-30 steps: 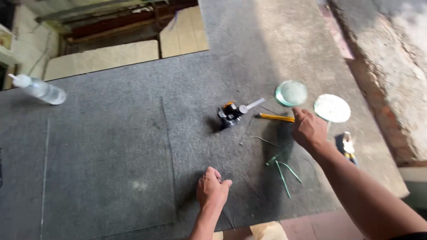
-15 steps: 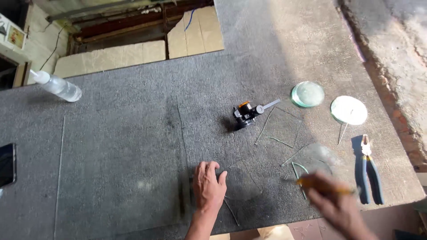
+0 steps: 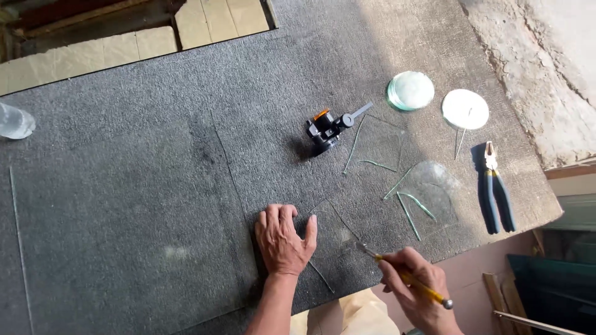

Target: Cutting and refining circular glass pieces from a larger sheet using specialized tools

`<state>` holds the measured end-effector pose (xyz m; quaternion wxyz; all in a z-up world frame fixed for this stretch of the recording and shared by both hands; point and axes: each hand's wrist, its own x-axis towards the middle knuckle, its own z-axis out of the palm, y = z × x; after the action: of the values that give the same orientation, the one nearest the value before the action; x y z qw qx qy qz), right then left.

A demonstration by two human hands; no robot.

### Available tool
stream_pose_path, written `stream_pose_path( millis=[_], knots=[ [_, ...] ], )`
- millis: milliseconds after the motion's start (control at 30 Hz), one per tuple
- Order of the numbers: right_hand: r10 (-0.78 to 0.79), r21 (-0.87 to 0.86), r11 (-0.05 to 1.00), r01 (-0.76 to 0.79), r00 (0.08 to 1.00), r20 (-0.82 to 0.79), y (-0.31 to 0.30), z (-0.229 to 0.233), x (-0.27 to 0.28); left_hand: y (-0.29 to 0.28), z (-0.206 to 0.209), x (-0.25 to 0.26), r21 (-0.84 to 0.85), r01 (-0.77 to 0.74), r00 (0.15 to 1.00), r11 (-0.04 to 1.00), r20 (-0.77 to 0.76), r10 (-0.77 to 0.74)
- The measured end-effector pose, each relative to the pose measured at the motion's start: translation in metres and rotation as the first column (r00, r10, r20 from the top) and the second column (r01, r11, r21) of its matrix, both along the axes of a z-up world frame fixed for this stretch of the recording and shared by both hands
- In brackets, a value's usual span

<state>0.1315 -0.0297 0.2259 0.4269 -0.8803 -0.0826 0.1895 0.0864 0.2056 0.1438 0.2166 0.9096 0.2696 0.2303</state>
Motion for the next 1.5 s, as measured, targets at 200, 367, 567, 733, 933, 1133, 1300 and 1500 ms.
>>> stream_pose_path(
  millis=[200,367,567,733,933,1133,1300,1500],
  knots=[
    [-0.039,0.010,0.999,0.040,0.996,-0.074,0.013,-0.018,-0.003,0.001,-0.001,0.001,-0.005,-0.007,1.000,1.000,-0.011,0.006],
    [0.071,-0.065,0.996,-0.067,0.996,0.059,0.016,-0.026,-0.001,0.004,0.001,0.002,0.000,-0.024,0.999,1.000,-0.038,0.024],
    [0.281,-0.084,0.960,-0.268,0.912,0.299,0.025,-0.018,0.002,0.003,0.000,0.001,-0.001,-0.028,0.995,1.000,-0.091,0.028],
    [0.314,-0.101,0.949,-0.297,0.914,0.259,0.028,-0.018,0.002,0.004,0.000,0.001,-0.002,-0.029,0.994,1.000,-0.102,0.029],
    [0.387,-0.105,0.922,-0.373,0.882,0.269,0.035,-0.012,0.003,0.004,-0.002,0.000,0.003,-0.024,0.994,1.000,-0.111,0.024],
    [0.443,-0.166,0.896,-0.411,0.852,0.278,0.037,-0.012,0.007,0.002,-0.002,-0.001,0.000,-0.010,0.998,1.000,-0.055,0.010],
    [0.497,-0.163,0.867,-0.470,0.808,0.316,0.037,-0.014,0.004,0.003,0.003,-0.002,0.012,0.002,0.999,1.000,-0.038,-0.002],
    [0.498,-0.091,0.867,-0.490,0.846,0.192,0.010,-0.006,-0.012,-0.014,0.003,-0.008,-0.093,-0.009,0.995,0.996,-0.100,0.000]
  ],
)
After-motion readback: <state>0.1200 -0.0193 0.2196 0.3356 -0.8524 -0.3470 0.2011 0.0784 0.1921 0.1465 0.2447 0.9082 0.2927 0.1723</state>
